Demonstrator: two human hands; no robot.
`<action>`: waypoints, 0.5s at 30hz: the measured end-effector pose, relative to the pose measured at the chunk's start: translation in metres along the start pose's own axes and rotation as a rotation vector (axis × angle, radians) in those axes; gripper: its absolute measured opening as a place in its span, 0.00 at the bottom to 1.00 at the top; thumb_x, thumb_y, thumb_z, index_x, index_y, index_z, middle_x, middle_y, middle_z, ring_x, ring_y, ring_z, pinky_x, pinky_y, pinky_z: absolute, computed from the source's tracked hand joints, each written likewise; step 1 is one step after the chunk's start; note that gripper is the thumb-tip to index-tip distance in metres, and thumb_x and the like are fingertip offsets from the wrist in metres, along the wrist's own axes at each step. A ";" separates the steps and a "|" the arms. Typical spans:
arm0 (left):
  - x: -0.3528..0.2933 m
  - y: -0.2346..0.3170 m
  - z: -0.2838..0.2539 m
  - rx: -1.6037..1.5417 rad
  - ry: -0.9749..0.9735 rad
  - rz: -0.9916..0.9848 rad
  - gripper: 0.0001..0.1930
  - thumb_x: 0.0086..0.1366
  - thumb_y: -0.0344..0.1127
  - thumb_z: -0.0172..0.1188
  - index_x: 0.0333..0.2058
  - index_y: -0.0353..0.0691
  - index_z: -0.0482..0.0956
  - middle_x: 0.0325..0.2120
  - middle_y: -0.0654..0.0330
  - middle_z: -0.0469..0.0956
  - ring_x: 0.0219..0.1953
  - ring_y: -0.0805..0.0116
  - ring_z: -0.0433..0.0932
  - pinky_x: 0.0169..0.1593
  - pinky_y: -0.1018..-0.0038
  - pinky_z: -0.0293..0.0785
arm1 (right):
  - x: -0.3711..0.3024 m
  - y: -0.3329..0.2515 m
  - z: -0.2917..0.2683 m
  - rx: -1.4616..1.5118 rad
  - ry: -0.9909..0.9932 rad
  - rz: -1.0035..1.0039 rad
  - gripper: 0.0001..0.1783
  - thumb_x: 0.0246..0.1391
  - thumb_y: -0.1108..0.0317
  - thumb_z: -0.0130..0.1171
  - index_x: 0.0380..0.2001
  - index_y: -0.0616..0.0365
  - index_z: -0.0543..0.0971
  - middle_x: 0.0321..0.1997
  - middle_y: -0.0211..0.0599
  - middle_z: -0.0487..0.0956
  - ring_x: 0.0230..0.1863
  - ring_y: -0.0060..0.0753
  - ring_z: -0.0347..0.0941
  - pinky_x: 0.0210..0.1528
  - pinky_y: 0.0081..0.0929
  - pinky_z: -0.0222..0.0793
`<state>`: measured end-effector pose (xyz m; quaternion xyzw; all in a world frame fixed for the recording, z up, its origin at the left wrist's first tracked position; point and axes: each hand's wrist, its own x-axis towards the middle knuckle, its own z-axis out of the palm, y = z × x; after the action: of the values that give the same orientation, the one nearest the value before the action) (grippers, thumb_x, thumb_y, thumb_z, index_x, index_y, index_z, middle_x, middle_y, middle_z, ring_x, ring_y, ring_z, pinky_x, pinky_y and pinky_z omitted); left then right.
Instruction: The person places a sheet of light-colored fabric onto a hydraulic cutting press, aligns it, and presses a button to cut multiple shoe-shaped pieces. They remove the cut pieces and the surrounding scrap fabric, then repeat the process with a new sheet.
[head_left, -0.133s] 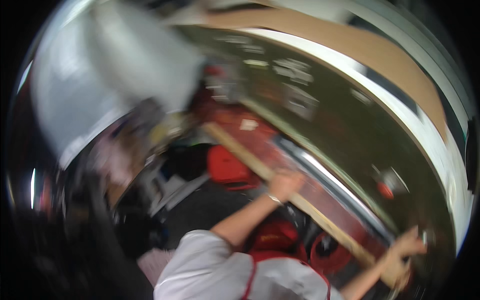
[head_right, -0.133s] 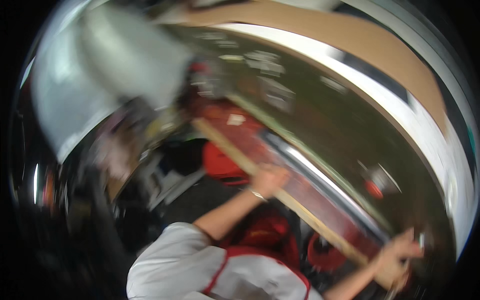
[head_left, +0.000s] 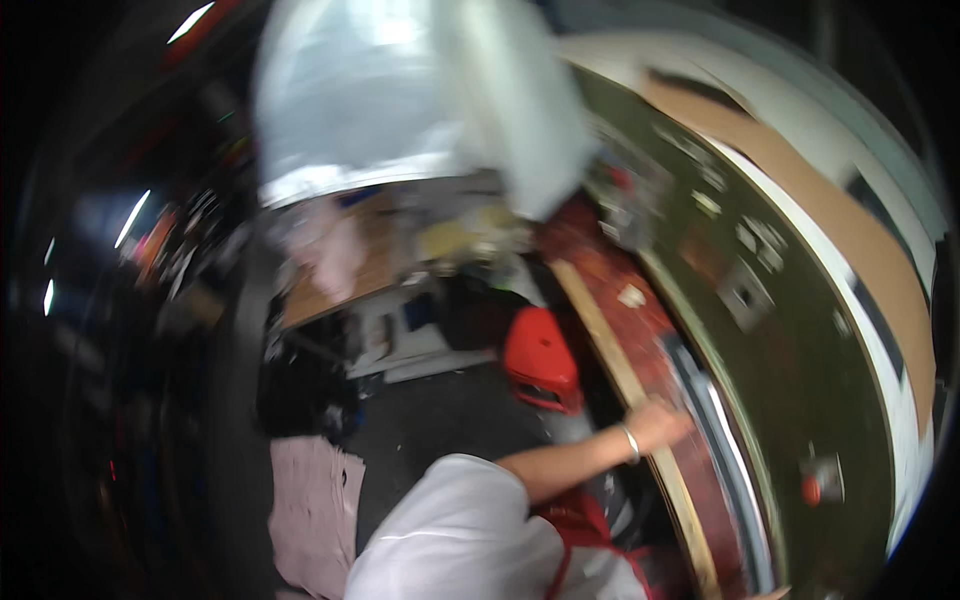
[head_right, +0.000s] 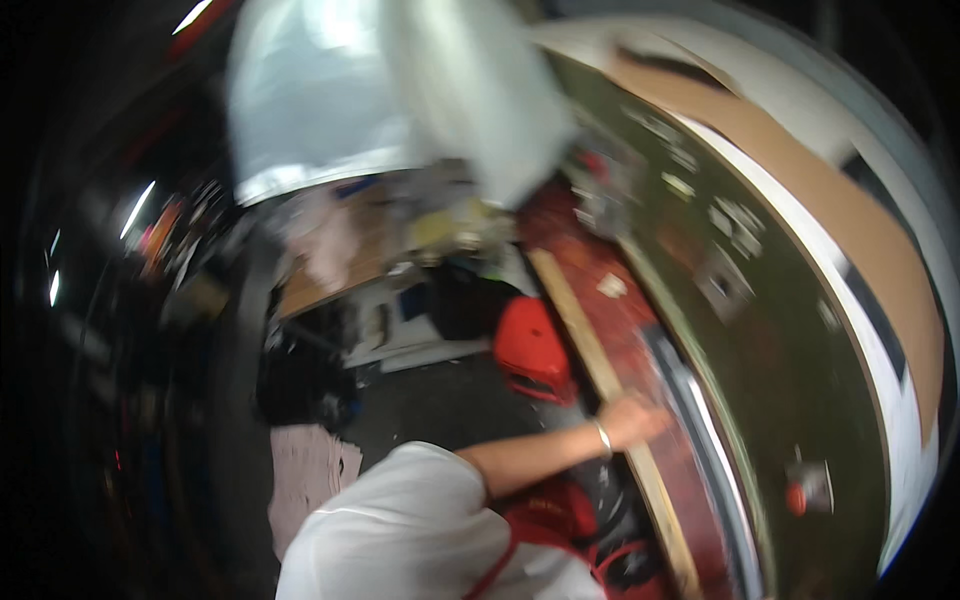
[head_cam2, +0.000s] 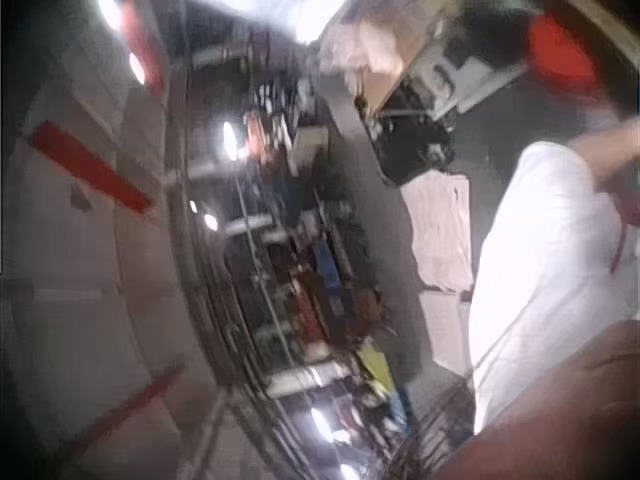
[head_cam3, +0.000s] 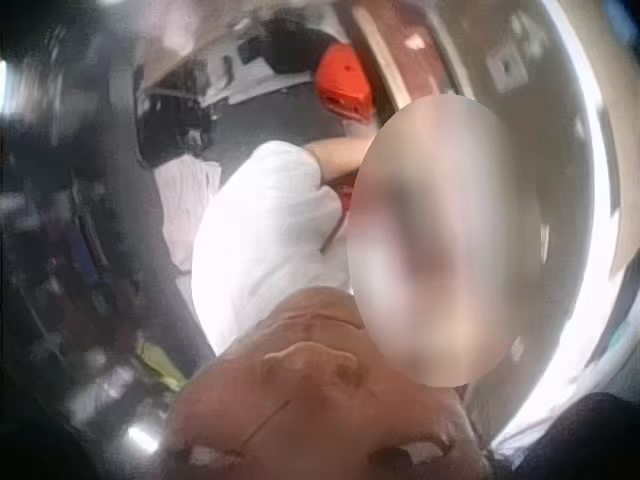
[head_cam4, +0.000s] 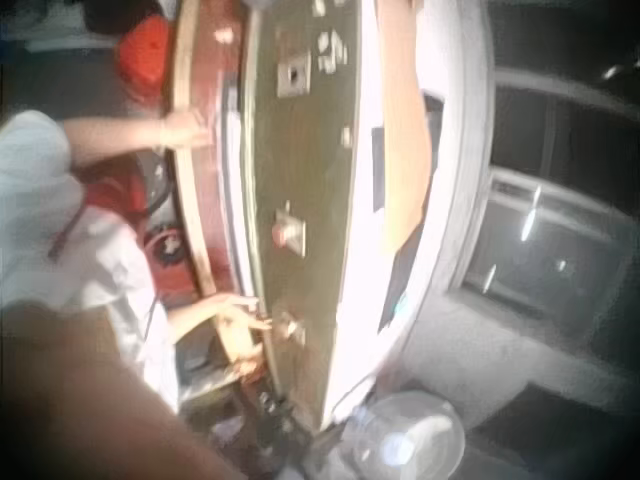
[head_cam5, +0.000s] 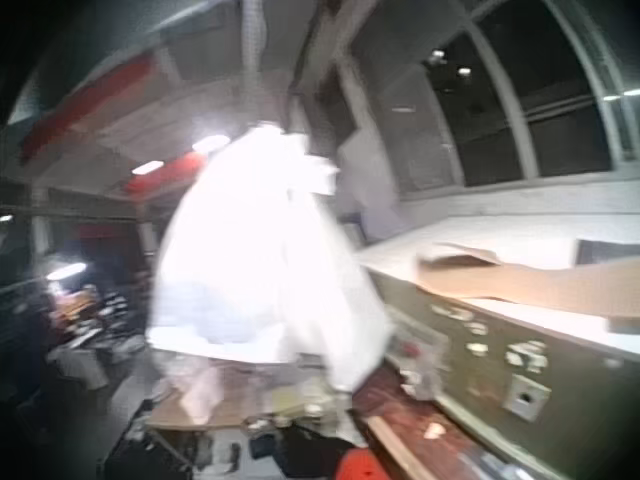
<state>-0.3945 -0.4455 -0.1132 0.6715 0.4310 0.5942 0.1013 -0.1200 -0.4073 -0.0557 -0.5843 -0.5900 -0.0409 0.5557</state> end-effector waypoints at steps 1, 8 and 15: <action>-0.037 0.008 -0.014 -0.608 0.099 0.058 0.14 0.62 0.45 0.53 0.33 0.41 0.79 0.25 0.52 0.78 0.30 0.56 0.78 0.36 0.64 0.72 | -0.054 -0.021 -0.016 0.071 -0.115 0.028 0.29 0.56 0.58 0.55 0.51 0.72 0.62 0.50 0.59 0.67 0.47 0.41 0.68 0.43 0.36 0.68; -0.121 0.033 -0.069 0.400 -0.100 -0.348 0.11 0.60 0.39 0.56 0.24 0.40 0.79 0.20 0.56 0.77 0.31 0.57 0.76 0.44 0.64 0.68 | -0.216 -0.128 -0.114 0.142 -0.662 0.280 0.32 0.57 0.53 0.55 0.51 0.74 0.64 0.50 0.61 0.69 0.47 0.46 0.69 0.43 0.41 0.68; -0.159 0.071 -0.093 0.464 -0.116 -0.436 0.10 0.59 0.39 0.56 0.23 0.41 0.78 0.20 0.53 0.76 0.30 0.54 0.77 0.46 0.61 0.69 | -0.239 -0.136 -0.188 0.117 -0.881 0.422 0.36 0.57 0.48 0.54 0.51 0.75 0.66 0.50 0.63 0.70 0.46 0.51 0.70 0.42 0.46 0.67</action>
<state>-0.4320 -0.6349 -0.1549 0.6013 0.6821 0.4052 0.0950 -0.1774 -0.7346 -0.0710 -0.6206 -0.6390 0.3568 0.2816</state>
